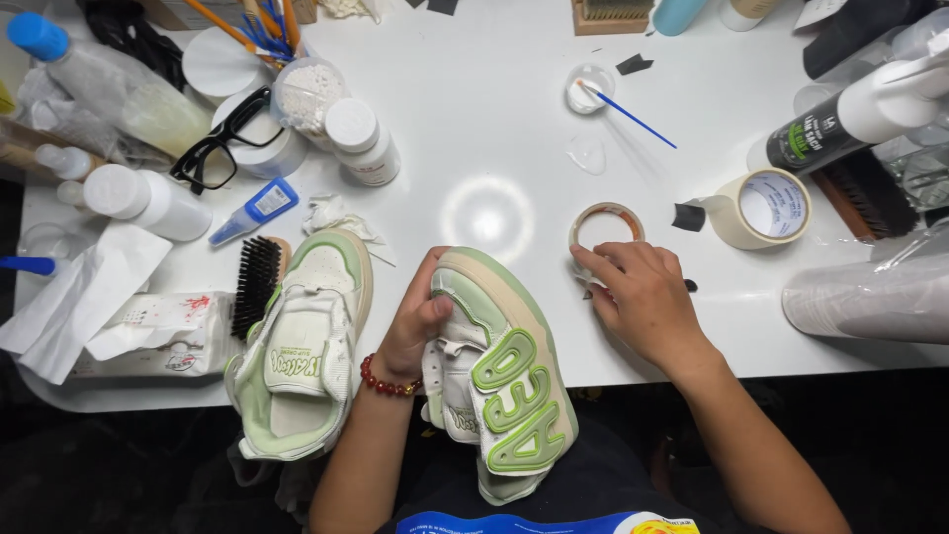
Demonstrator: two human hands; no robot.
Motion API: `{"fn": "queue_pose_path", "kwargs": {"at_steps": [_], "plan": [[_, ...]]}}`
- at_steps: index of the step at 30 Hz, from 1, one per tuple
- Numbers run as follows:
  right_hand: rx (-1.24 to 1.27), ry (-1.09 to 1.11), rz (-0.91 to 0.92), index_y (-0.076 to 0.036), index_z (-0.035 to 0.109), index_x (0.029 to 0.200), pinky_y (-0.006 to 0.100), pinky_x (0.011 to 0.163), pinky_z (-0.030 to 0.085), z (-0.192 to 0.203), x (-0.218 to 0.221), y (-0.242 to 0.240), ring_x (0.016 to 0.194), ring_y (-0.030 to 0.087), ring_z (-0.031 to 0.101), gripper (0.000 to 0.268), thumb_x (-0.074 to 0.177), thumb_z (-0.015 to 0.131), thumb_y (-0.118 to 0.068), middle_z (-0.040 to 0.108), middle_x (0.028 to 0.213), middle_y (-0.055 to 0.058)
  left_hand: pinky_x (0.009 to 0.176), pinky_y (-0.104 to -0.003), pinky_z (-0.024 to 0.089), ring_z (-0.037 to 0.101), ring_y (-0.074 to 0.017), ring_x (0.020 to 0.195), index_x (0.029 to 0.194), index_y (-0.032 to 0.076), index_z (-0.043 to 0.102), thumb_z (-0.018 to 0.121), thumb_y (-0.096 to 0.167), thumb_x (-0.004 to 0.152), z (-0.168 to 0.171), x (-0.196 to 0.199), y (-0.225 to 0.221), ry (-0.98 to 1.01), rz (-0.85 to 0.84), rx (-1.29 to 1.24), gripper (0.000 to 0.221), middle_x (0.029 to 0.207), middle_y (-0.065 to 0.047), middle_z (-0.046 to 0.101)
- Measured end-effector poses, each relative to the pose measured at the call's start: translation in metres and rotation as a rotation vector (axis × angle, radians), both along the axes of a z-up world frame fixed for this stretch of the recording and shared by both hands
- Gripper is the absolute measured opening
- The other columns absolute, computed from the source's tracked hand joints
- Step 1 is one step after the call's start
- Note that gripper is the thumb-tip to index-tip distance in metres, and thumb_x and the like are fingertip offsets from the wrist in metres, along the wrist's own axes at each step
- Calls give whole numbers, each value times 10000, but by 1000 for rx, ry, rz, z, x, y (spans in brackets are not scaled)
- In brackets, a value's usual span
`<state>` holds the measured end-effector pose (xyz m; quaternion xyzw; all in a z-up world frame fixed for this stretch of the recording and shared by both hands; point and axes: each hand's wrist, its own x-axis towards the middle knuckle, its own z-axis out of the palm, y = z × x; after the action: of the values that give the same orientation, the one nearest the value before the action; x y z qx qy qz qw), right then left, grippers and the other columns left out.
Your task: The person holds a sneaker and applies masking tape around the edge where the upper meets the midsole, pressing the tape down along the sole line. They then use a utility knife to trim excess tape and continue taping around the shoe.
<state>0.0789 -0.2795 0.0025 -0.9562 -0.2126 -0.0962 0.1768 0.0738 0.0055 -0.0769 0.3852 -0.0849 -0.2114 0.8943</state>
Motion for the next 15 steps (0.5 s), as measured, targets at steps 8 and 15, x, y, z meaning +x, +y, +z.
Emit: {"fn": "queue_pose_path", "kwargs": {"at_steps": [8,15], "plan": [[-166,17,-40,-208,749,1131,431,872,431,-6,4,-2,841,182,665,302,848,777,-108,695,856,-9,982,-332,524,617,-170,1129,1415,-5,444,731,382,973,10,-9,3,86,96,-182,655,1205,-99,605],[1043,285,-410,39,655,1230,301,838,582,-11,-55,-26,907,176,699,262,978,681,-28,724,1008,133,1031,-460,532,640,-300,1175,1370,-49,490,689,421,1024,-30,-24,-5,143,352,-509,617,1247,-178,645]]}}
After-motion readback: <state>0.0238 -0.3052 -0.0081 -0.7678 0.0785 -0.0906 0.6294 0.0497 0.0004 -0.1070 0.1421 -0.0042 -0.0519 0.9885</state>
